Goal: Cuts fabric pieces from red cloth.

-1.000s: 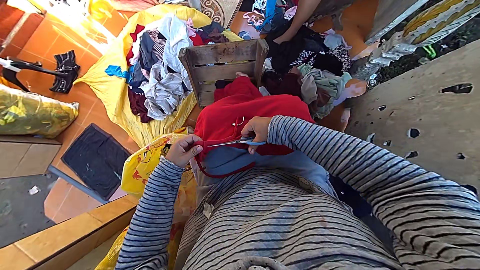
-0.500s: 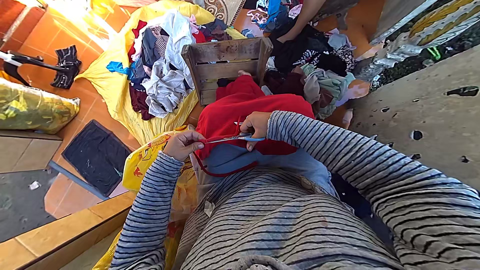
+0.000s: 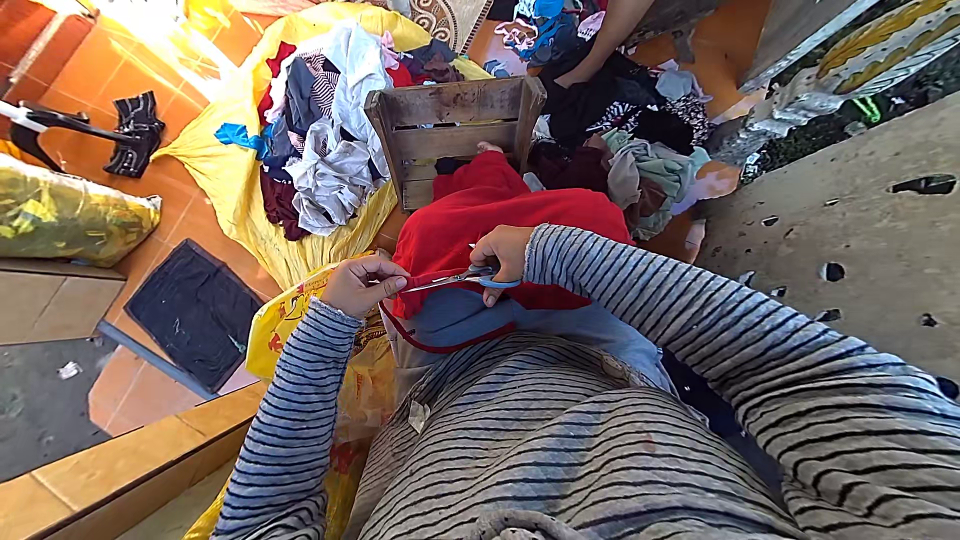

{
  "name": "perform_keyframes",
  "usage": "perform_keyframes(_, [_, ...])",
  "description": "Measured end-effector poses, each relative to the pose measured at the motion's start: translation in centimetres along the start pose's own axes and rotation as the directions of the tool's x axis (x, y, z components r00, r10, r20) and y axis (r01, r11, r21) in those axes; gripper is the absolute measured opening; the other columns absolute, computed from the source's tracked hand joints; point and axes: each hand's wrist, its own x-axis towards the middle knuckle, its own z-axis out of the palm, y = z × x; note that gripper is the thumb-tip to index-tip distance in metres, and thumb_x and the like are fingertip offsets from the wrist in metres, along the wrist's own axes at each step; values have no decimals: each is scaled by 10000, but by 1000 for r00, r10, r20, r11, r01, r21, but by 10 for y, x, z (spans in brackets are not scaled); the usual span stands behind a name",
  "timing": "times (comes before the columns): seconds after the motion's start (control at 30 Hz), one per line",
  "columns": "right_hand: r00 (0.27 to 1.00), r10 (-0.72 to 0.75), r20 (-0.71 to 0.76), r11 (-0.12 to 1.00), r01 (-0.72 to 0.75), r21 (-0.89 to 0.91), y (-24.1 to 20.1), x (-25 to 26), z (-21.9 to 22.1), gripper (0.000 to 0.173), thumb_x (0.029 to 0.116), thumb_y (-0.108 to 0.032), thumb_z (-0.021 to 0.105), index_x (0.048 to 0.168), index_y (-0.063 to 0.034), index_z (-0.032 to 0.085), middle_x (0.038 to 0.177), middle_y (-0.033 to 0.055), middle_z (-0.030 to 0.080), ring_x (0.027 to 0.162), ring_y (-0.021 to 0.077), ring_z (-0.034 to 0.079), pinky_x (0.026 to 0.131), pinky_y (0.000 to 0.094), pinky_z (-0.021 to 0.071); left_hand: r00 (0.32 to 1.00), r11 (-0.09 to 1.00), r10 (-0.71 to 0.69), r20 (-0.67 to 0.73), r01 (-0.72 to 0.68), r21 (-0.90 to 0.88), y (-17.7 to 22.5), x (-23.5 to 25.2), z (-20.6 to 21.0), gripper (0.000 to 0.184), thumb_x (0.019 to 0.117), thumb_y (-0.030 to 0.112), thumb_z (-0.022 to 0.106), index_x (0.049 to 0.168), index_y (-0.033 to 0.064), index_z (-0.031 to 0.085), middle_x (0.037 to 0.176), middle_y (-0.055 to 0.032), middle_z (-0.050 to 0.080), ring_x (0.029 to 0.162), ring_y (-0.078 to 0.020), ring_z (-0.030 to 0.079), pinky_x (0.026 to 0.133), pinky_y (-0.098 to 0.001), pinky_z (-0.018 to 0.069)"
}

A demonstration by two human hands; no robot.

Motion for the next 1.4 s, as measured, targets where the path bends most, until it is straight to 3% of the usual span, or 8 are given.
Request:
perform_keyframes(0.2, [995, 59, 75, 997, -55, -48, -1, -1, -10, 366, 840, -345, 850, 857, -13, 697, 746, 58, 627, 694, 147, 564, 682, 355, 468, 1000, 999, 11, -20, -10, 53, 5, -1, -4, 122, 855, -35, 703, 957, 21, 740, 856, 40, 731, 700, -8, 666, 665, -192, 582])
perform_keyframes(0.37, [998, 58, -28, 998, -58, -5, -10, -2, -3, 412, 806, -389, 871, 842, -24, 686, 745, 56, 628, 696, 148, 585, 674, 355, 488, 997, 993, 46, -62, -39, 110, 16, 0, -6, 165, 846, -50, 709, 995, 20, 704, 865, 38, 715, 749, -7, 668, 705, -196, 583])
perform_keyframes(0.63, [993, 66, -95, 998, -65, 10, -24, 5, 1, 455, 784, -439, 877, 841, -32, 682, 764, 51, 621, 699, 143, 583, 664, 344, 497, 989, 953, 79, -122, -39, 302, 37, -3, -8, 182, 824, -33, 774, 971, 26, 684, 836, 11, 708, 704, -11, 662, 678, -195, 577])
perform_keyframes(0.93, [997, 78, -9, 991, -78, -109, -27, 4, -6, 398, 820, -393, 857, 852, -29, 699, 771, 57, 642, 730, 159, 599, 699, 373, 492, 994, 923, 47, -100, -5, 385, 47, -6, -15, 209, 823, -28, 779, 1002, 29, 688, 830, 7, 720, 695, -9, 669, 681, -198, 579])
perform_keyframes(1.07, [994, 84, -74, 992, -90, -84, -27, 3, -4, 421, 813, -426, 858, 837, -39, 693, 749, 53, 635, 704, 167, 600, 676, 390, 504, 994, 897, 17, -106, 31, 440, 53, -5, -10, 169, 848, 0, 788, 992, 30, 706, 816, -17, 722, 691, -39, 675, 681, -230, 582])
perform_keyframes(1.23, [989, 85, -120, 992, -95, -87, -38, 4, -2, 509, 793, -499, 854, 939, -33, 708, 923, 87, 635, 859, 220, 623, 775, 424, 529, 993, 885, 48, -110, 9, 465, 59, -5, -4, 161, 850, 5, 785, 987, 33, 705, 813, -15, 718, 682, -33, 667, 669, -218, 574])
perform_keyframes(1.4, [995, 69, -71, 984, -79, -162, -40, 6, -5, 479, 801, -485, 851, 930, -43, 721, 941, 94, 668, 903, 233, 645, 806, 441, 529, 993, 842, 61, -99, 2, 539, 61, -7, -8, 138, 874, 35, 770, 997, 47, 710, 837, -22, 732, 704, -55, 688, 691, -249, 589])
